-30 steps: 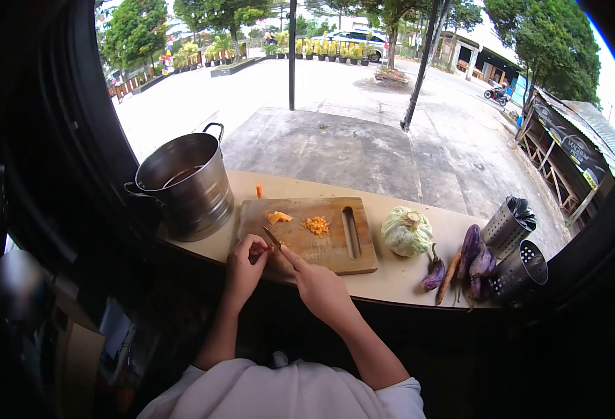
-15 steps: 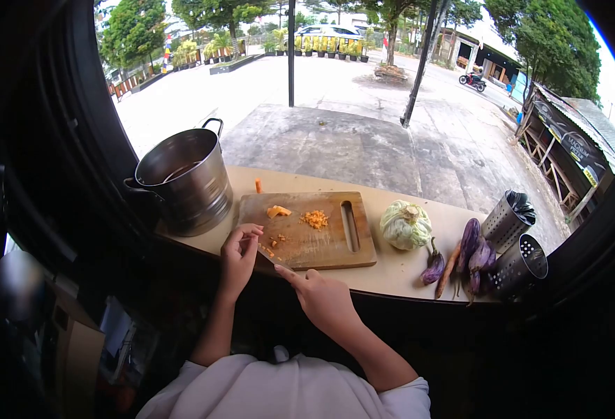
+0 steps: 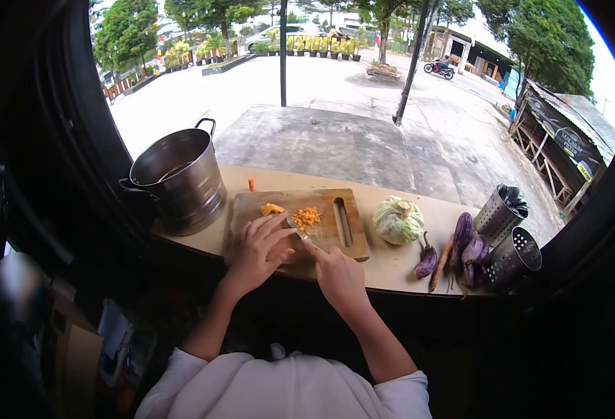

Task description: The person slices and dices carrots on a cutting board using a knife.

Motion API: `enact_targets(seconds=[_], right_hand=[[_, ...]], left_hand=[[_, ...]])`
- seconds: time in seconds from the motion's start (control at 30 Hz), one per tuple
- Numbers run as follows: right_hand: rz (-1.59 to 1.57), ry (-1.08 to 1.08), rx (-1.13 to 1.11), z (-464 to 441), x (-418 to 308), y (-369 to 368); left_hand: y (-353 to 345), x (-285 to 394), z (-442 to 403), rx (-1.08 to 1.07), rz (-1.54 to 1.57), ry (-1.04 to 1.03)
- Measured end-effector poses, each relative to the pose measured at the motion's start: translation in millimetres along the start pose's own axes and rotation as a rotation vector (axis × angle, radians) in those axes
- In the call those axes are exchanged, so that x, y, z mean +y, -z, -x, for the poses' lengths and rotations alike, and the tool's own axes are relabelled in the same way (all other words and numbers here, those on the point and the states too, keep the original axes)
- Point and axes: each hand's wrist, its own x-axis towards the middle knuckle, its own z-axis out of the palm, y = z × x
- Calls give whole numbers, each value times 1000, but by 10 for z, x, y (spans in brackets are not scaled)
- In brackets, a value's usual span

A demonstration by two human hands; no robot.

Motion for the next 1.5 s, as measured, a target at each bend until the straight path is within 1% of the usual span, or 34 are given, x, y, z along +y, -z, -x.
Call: enact_targets(seconds=[0.1, 0.2, 0.37, 0.47, 0.67, 0.7, 0.77, 0.87, 0.97, 1.0, 1.07, 1.17, 1.2, 1.23, 1.3, 1.4, 1.5], right_hand=[[-16, -19, -8, 0, -16, 28], [-26, -26, 2, 4, -1, 44], [-23, -15, -19, 89, 39, 139], [13, -54, -53, 208, 30, 296], [-100, -36, -17, 457, 223, 476], [-122, -60, -33, 488, 234, 542], [-166, -110, -65, 548, 258, 659], [-317, -152, -66, 598, 376, 664], [-472, -150, 1, 622, 503, 538], [-566, -184, 25, 598, 529, 487], [-756, -255, 72, 545, 587, 376], [-784, -179, 156, 408, 788, 262], [-807, -124, 227, 347, 867, 189], [-832, -149, 231, 311, 964, 136], [-1043, -244, 263, 253, 1131, -40], [-1001, -274, 264, 247, 1108, -9], [-927, -240, 234, 250, 1147, -35]], left_hand=[[-181, 62, -161, -178, -180, -78], [-225, -4, -241, -281, -168, -42], [-245, -84, -247, -301, -213, -24], [-238, -89, -264, -326, -226, -12], [-250, -118, -279, -329, -191, 15], [-255, -127, -278, -328, -182, 20], [-253, -125, -278, -275, -184, -26], [-178, -108, -301, -189, -133, -81], [-102, -185, -323, -79, -44, -80], [-82, -227, -327, -38, -12, -71], [-27, -301, -358, 28, 33, 19], [1, -502, -418, 112, 18, 105], [3, -567, -429, 138, -1, 125], [17, -597, -433, 123, 4, 148], [27, -637, -463, 101, 21, 191], [-57, -745, -494, 89, -59, 148], [-82, -766, -533, 110, -52, 164]])
